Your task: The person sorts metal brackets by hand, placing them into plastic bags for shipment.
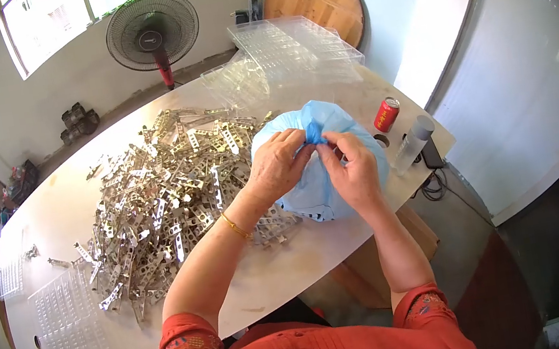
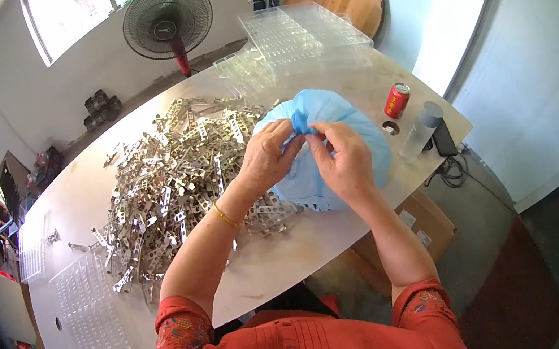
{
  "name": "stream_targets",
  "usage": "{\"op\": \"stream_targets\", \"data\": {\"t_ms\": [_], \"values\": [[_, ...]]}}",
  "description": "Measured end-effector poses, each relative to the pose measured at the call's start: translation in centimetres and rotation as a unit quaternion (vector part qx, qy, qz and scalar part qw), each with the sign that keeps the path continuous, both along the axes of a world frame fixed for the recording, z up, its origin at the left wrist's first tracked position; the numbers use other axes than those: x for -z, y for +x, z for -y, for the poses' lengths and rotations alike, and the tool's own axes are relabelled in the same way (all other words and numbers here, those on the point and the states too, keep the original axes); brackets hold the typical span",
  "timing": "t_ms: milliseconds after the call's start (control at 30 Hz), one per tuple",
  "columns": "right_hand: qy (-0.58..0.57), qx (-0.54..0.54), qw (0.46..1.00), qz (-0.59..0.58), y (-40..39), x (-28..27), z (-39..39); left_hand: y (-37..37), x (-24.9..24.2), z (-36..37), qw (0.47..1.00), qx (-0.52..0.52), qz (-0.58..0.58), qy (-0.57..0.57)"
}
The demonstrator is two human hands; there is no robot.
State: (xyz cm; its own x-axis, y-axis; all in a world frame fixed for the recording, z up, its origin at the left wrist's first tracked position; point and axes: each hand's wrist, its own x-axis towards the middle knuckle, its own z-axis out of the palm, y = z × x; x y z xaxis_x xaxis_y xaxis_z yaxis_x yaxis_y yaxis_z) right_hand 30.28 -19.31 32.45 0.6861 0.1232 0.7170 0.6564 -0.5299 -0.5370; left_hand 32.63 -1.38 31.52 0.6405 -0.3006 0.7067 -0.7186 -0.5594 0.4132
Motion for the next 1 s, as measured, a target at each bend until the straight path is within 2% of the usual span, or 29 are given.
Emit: {"op": "stream_targets", "data": {"t_ms": [67,133,200,233,300,333,400,433,500,533,600,633,733,833,867,933,1000], "values": [[0.01,0.0,1.0,0.004,1.5,0.4,-0.3,-0.2,-0.1,0.1,1.0,0.0,-0.002,-0.011],[0.02,0.004,1.0,0.007,2.0,0.4,-0.5,-0.8,-0.7,0.4,0.99,-0.011,-0.115,-0.075],[0.158,-0.052,0.984,-0.07,1.9,-0.3,-0.9,-0.2,-0.3,0.3,0.984,-0.017,-0.153,-0.089],[0.156,-0.053,0.984,-0.071,1.7,-1.0,-1.1,0.1,0.1,0.2,0.976,-0.022,-0.191,-0.102],[0.259,-0.102,0.957,-0.084,1.4,-2.3,-1.3,0.5,0.9,0.1,0.981,0.003,-0.168,-0.1],[0.26,-0.099,0.957,-0.085,1.6,-2.1,-1.2,0.5,1.1,0.0,0.985,0.028,-0.142,-0.097],[0.281,-0.181,0.932,-0.141,2.4,-1.8,-0.8,0.7,1.3,-0.2,0.988,0.031,-0.124,-0.083],[0.28,-0.182,0.932,-0.14,2.5,-1.6,-0.6,0.7,1.2,-0.3,0.991,0.03,-0.106,-0.07],[0.111,-0.109,0.984,-0.088,2.3,-1.1,-0.4,1.0,1.3,-0.6,0.993,0.014,-0.088,-0.078],[0.111,-0.109,0.984,-0.089,2.3,-0.7,-0.5,1.1,1.5,-0.6,0.994,-0.002,-0.073,-0.084],[0.001,-0.064,0.994,-0.085,2.0,0.0,-0.7,1.1,1.6,-0.5,0.992,-0.015,-0.078,-0.103],[-0.045,-0.035,0.997,-0.046,1.7,0.0,-0.6,1.0,1.6,-0.4,0.989,-0.029,-0.081,-0.121],[-0.089,-0.015,0.996,-0.012,1.3,-0.5,-0.7,0.9,1.8,-0.3,0.983,-0.043,-0.089,-0.153],[-0.053,-0.052,0.996,-0.051,2.4,0.1,-0.3,0.9,1.6,-0.5,0.973,-0.007,-0.102,-0.205],[-0.053,-0.052,0.996,-0.05,2.5,0.3,-0.3,0.9,1.5,-0.7,0.973,-0.008,-0.102,-0.205],[-0.032,-0.042,0.998,-0.02,2.7,0.5,-0.4,0.3,0.7,-1.1,0.991,0.004,-0.059,-0.119],[-0.021,-0.047,0.998,-0.031,2.6,0.5,-0.4,-0.3,-0.3,-0.9,0.99,0.032,-0.051,-0.13]]}}
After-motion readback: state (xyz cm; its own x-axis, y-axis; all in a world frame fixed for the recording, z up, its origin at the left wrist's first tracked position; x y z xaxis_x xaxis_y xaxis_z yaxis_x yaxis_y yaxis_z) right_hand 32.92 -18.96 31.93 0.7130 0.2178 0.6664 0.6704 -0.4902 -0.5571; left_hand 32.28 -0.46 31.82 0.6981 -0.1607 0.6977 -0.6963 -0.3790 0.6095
